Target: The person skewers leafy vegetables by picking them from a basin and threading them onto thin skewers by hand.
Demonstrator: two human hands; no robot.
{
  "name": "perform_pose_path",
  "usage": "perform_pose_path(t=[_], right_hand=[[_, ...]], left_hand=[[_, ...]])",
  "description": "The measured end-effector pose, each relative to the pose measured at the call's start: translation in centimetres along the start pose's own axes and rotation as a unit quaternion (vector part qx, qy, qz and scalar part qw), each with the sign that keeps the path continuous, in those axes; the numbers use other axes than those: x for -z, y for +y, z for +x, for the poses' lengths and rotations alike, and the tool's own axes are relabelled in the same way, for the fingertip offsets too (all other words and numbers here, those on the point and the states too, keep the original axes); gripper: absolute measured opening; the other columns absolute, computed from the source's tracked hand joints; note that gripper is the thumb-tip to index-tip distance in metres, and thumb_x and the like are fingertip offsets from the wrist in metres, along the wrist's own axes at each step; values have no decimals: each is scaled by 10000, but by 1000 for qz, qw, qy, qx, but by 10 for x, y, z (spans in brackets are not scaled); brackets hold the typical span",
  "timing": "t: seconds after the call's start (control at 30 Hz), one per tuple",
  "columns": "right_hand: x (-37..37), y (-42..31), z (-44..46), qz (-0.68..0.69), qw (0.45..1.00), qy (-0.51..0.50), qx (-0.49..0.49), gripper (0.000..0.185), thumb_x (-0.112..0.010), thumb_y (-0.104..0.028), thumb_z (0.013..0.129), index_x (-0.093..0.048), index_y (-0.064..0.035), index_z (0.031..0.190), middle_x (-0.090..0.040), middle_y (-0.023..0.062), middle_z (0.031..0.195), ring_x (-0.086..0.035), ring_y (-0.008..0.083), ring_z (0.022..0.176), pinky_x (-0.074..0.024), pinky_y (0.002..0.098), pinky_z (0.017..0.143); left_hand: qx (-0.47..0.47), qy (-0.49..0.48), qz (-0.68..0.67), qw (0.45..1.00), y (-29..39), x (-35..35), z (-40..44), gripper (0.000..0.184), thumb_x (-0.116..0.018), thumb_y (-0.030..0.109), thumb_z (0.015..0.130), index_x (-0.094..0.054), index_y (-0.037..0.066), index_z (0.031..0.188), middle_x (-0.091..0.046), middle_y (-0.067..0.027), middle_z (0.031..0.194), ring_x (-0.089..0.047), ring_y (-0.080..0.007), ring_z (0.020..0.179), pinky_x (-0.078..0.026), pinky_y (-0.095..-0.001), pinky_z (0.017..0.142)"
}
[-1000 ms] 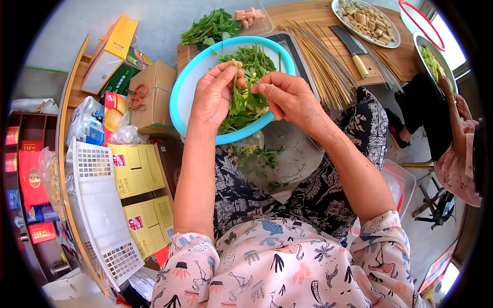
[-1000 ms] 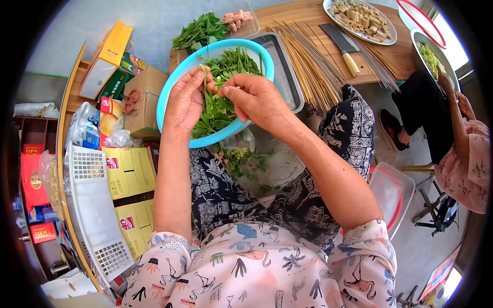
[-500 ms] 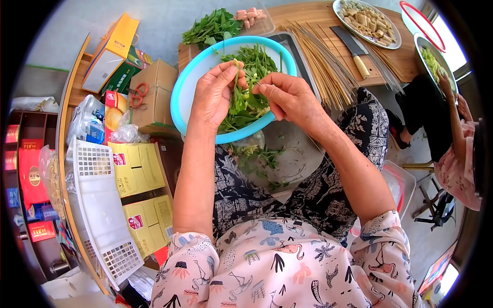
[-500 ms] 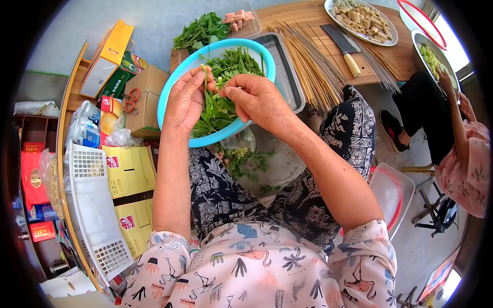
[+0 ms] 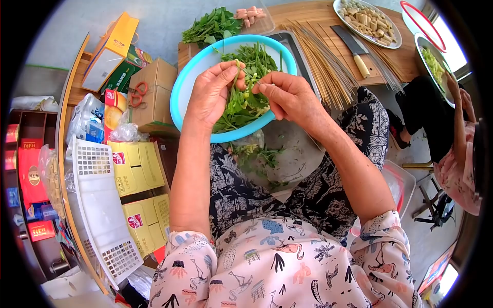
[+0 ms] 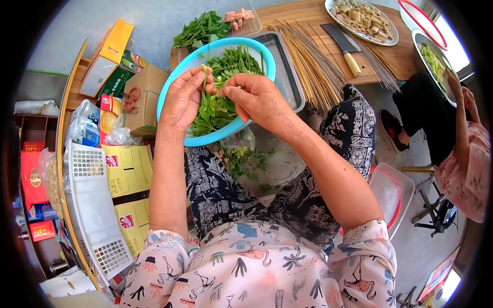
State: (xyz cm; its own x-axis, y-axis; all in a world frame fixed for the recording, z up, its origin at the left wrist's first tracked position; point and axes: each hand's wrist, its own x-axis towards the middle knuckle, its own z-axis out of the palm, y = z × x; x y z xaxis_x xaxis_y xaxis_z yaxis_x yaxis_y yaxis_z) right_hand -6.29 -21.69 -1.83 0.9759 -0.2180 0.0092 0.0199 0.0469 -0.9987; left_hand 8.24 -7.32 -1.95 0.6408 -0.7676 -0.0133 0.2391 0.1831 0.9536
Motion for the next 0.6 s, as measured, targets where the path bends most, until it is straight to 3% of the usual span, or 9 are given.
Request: perform_pose_path(t=[0.4, 0.47, 0.6], right_hand=[[-1, 1, -1, 18, 1000, -12, 5, 200, -526, -180, 947, -622, -14, 892, -486, -15, 511, -425, 50, 433, -330, 233, 425], [-1, 1, -1, 24, 1000, -12, 7, 202, -525, -181, 947, -626, -14, 892, -486, -15, 510, -425, 50, 433, -330, 232, 425], [-1, -2, -2, 14, 1000, -7, -2, 198, -527, -175, 947, -636, -19, 895, -486, -17, 512, -419, 49, 431, -317, 225, 420]], left_hand=[[69, -34, -37, 996, 4, 6, -3, 188, -630, 84, 876, -615, -39, 1017, -626, -67, 860, -559, -144, 728, -479, -264, 699], [80, -68, -8, 994, 2, 4, -4, 221, -634, 150, 882, -616, -16, 1026, -629, -54, 862, -566, -144, 762, -467, -294, 746], [80, -63, 18, 995, -2, 0, -4, 225, -629, 126, 882, -617, -25, 1047, -646, -65, 917, -589, -146, 815, -472, -281, 776]])
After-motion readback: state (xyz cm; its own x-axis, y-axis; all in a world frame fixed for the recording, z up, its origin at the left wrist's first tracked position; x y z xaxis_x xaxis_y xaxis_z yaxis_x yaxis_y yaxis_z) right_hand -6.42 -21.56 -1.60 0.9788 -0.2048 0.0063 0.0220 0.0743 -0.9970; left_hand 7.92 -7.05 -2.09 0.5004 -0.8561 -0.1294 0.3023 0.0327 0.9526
